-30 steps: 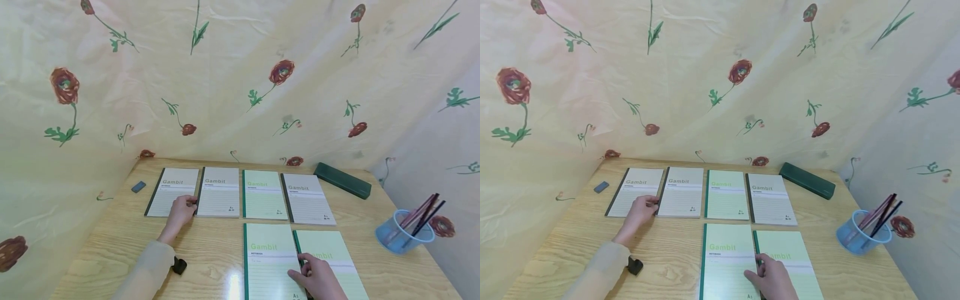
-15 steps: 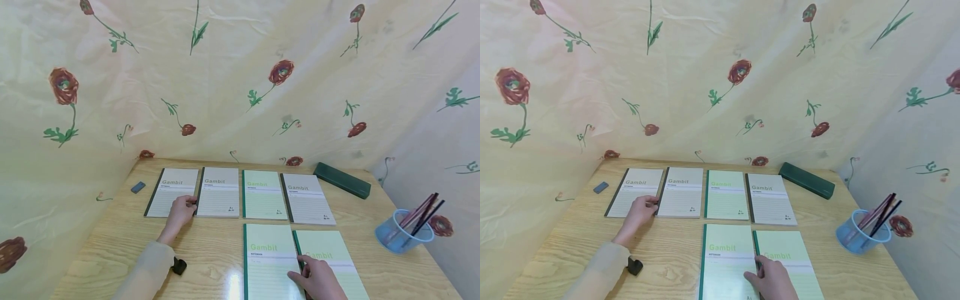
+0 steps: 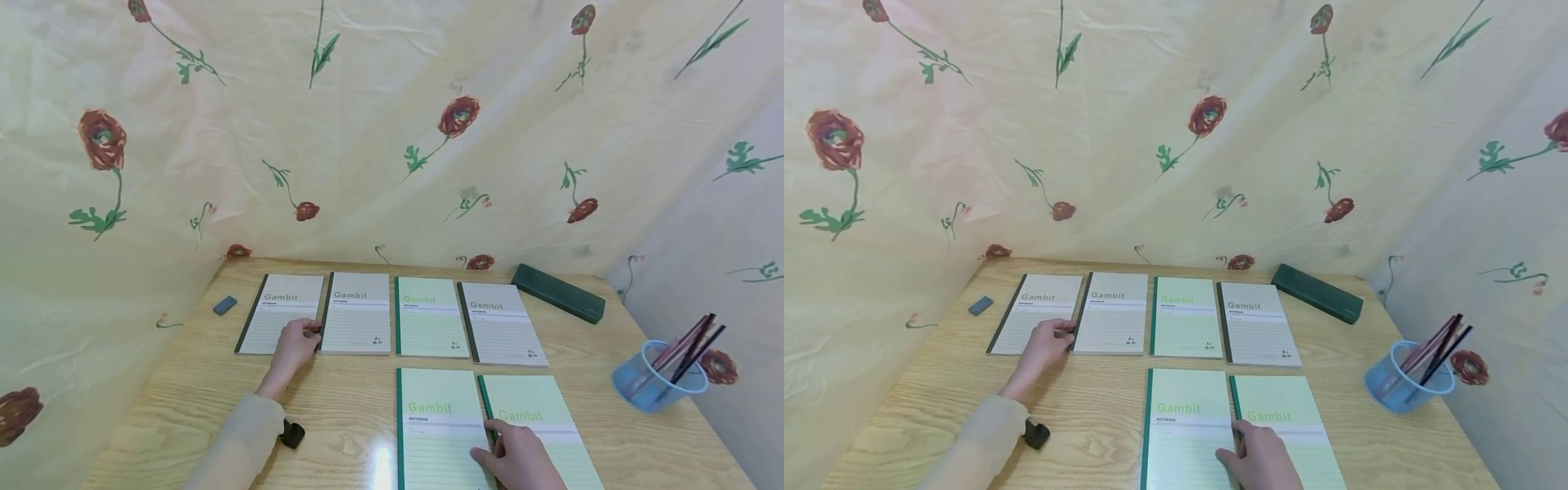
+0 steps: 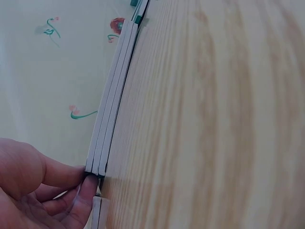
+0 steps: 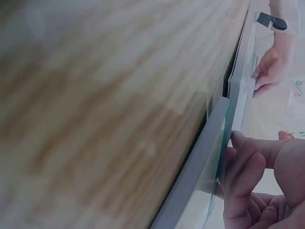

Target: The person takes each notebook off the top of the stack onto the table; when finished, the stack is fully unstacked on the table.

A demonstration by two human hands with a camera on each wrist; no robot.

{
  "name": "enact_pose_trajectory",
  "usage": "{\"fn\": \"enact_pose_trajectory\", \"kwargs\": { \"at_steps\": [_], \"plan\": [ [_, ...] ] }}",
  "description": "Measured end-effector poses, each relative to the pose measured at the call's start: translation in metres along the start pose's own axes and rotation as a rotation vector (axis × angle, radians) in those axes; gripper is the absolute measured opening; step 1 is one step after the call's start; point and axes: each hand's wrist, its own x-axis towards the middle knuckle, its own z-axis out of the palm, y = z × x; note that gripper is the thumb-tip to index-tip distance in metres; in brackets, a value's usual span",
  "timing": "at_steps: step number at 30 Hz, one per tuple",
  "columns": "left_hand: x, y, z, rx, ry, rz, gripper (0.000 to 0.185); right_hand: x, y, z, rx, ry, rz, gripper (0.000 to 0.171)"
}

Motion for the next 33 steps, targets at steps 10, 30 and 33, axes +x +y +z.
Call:
{"fn": "enact_pose_trajectory", "kwargs": {
  "at_steps": [10,30,33],
  "plan": [
    [-0.001,0.001,0.0,0.004,0.011,-0.003,0.028,0.0,-0.004,-0.005,0.004,0.029,0.017,0.05],
    [-0.003,0.003,0.0,-0.006,0.007,-0.01,0.028,0.034,-0.029,-0.036,0.11,0.098,-0.272,0.035],
    [-0.002,0.003,-0.001,-0.002,0.003,-0.007,0.028,0.044,-0.037,-0.035,0.14,0.09,-0.27,0.034]
  ]
}}
